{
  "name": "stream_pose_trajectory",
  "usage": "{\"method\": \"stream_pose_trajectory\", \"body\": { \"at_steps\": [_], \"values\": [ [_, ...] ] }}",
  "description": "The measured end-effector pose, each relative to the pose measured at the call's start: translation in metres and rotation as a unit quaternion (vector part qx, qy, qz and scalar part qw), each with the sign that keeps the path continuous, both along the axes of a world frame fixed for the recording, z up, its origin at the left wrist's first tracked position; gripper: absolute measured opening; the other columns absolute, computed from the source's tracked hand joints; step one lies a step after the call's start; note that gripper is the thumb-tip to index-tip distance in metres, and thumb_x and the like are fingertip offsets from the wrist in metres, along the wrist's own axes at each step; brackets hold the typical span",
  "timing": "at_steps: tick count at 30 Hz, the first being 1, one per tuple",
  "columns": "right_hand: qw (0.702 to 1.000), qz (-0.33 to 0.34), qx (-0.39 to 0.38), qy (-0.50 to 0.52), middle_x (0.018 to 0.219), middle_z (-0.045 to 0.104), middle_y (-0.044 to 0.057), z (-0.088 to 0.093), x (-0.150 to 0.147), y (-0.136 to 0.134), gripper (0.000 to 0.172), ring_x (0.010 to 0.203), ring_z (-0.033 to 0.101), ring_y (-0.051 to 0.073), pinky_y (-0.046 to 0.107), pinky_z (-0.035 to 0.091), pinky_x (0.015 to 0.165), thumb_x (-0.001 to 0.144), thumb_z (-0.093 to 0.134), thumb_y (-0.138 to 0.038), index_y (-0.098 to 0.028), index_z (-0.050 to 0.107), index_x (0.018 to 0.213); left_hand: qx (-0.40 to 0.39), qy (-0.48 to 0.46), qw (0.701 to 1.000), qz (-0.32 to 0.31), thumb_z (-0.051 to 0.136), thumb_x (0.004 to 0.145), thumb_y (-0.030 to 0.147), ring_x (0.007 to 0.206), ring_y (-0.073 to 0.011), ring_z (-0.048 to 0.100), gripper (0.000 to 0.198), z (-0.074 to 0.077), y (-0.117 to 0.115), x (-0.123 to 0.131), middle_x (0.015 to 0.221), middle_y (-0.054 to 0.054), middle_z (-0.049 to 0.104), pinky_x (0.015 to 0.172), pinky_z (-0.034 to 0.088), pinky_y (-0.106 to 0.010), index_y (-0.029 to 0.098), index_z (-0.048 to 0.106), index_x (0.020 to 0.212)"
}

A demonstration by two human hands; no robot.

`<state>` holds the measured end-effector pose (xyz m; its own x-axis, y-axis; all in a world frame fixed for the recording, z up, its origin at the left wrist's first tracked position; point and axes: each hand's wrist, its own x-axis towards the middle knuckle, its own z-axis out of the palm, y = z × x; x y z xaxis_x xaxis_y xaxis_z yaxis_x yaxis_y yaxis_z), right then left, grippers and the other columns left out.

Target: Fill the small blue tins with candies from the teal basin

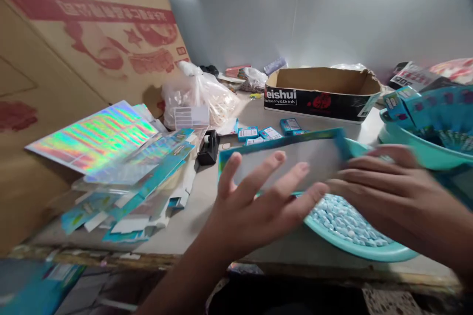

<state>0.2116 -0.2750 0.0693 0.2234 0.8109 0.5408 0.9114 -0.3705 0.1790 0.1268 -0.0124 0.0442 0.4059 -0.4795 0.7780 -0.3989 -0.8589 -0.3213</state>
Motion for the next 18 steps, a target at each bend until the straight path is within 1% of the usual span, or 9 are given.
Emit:
{"method": "stream_pose_trajectory", "body": {
  "at_steps": [2, 4, 5, 7, 10, 12, 13, 15, 18],
  "values": [
    [0.996, 0.087, -0.021, -0.015, 0.101, 0.074, 0.001, -0.002, 0.015, 0.036, 0.025, 0.099, 0.066, 0.017, 0.042, 0.038, 0.099, 0.101, 0.045, -0.013, -0.026, 0.065, 0.109, -0.001, 0.088, 0.996, 0.031, 0.060, 0.095, 0.021, 0.090, -0.0165, 0.066, 0.021, -0.008, 0.005, -0.005, 0.090, 0.002, 0.073, 0.100, 0.044, -0.038, 0.028, 0.068, 0.113],
    [0.993, 0.113, 0.018, -0.016, 0.115, 0.071, 0.003, -0.007, 0.034, 0.063, 0.020, 0.113, 0.062, 0.020, 0.044, 0.037, 0.104, 0.098, 0.052, -0.014, -0.026, 0.067, 0.105, -0.029, 0.149, 0.984, 0.098, 0.055, 0.096, 0.020, 0.072, -0.0152, 0.062, 0.019, -0.018, 0.022, -0.010, 0.079, 0.000, 0.069, 0.074, 0.047, -0.030, 0.023, 0.070, 0.107],
    [0.993, 0.110, 0.047, -0.012, 0.123, 0.068, 0.004, -0.010, 0.044, 0.071, 0.018, 0.120, 0.059, 0.022, 0.045, 0.037, 0.106, 0.096, 0.056, -0.016, -0.026, 0.068, 0.106, -0.056, 0.160, 0.975, 0.144, 0.055, 0.096, 0.021, 0.069, -0.0158, 0.061, 0.019, -0.023, 0.033, -0.012, 0.077, -0.001, 0.067, 0.067, 0.044, -0.029, 0.022, 0.071, 0.106],
    [0.992, 0.082, 0.098, 0.009, 0.133, 0.062, 0.007, -0.021, 0.065, 0.077, 0.020, 0.127, 0.054, 0.026, 0.045, 0.041, 0.105, 0.094, 0.061, -0.020, -0.026, 0.068, 0.112, -0.118, 0.181, 0.944, 0.250, 0.055, 0.096, 0.025, 0.072, -0.0182, 0.063, 0.020, -0.032, 0.054, -0.014, 0.081, -0.003, 0.068, 0.062, 0.041, -0.030, 0.021, 0.072, 0.106],
    [0.991, 0.013, 0.083, 0.107, 0.128, 0.063, 0.011, -0.043, 0.095, 0.069, 0.020, 0.120, 0.058, 0.027, 0.046, 0.046, 0.101, 0.095, 0.058, -0.027, -0.021, 0.069, 0.111, -0.184, 0.305, 0.859, 0.369, 0.055, 0.094, 0.032, 0.080, -0.0242, 0.066, 0.023, -0.047, 0.075, -0.001, 0.090, -0.007, 0.071, 0.062, 0.039, -0.032, 0.020, 0.073, 0.101],
    [0.977, -0.032, 0.019, 0.212, 0.120, 0.065, 0.011, -0.058, 0.109, 0.061, 0.021, 0.112, 0.061, 0.026, 0.044, 0.049, 0.097, 0.096, 0.055, -0.032, -0.020, 0.070, 0.106, -0.217, 0.402, 0.797, 0.394, 0.054, 0.093, 0.034, 0.086, -0.0289, 0.067, 0.025, -0.061, 0.080, 0.018, 0.094, -0.011, 0.072, 0.062, 0.039, -0.033, 0.019, 0.072, 0.099],
    [0.963, -0.054, -0.020, 0.265, 0.117, 0.066, 0.010, -0.065, 0.114, 0.058, 0.023, 0.108, 0.062, 0.026, 0.043, 0.050, 0.095, 0.095, 0.054, -0.034, -0.020, 0.070, 0.105, -0.233, 0.437, 0.775, 0.392, 0.054, 0.091, 0.033, 0.088, -0.0303, 0.067, 0.025, -0.070, 0.080, 0.028, 0.094, -0.012, 0.072, 0.063, 0.039, -0.033, 0.018, 0.072, 0.101],
    [0.928, -0.094, -0.102, 0.346, 0.115, 0.066, 0.010, -0.074, 0.116, 0.055, 0.029, 0.103, 0.064, 0.027, 0.044, 0.052, 0.091, 0.093, 0.056, -0.039, -0.020, 0.069, 0.110, -0.260, 0.477, 0.750, 0.377, 0.057, 0.087, 0.029, 0.088, -0.0311, 0.068, 0.025, -0.089, 0.079, 0.048, 0.090, -0.012, 0.073, 0.064, 0.040, -0.033, 0.018, 0.072, 0.104],
    [0.895, -0.117, -0.190, 0.386, 0.122, 0.061, 0.015, -0.079, 0.110, 0.056, 0.048, 0.105, 0.063, 0.031, 0.048, 0.051, 0.092, 0.088, 0.059, -0.044, -0.015, 0.061, 0.127, -0.288, 0.505, 0.734, 0.351, 0.059, 0.082, 0.025, 0.090, -0.0314, 0.069, 0.019, -0.108, 0.080, 0.065, 0.091, -0.013, 0.075, 0.066, 0.043, -0.033, 0.020, 0.072, 0.094]
  ]
}}
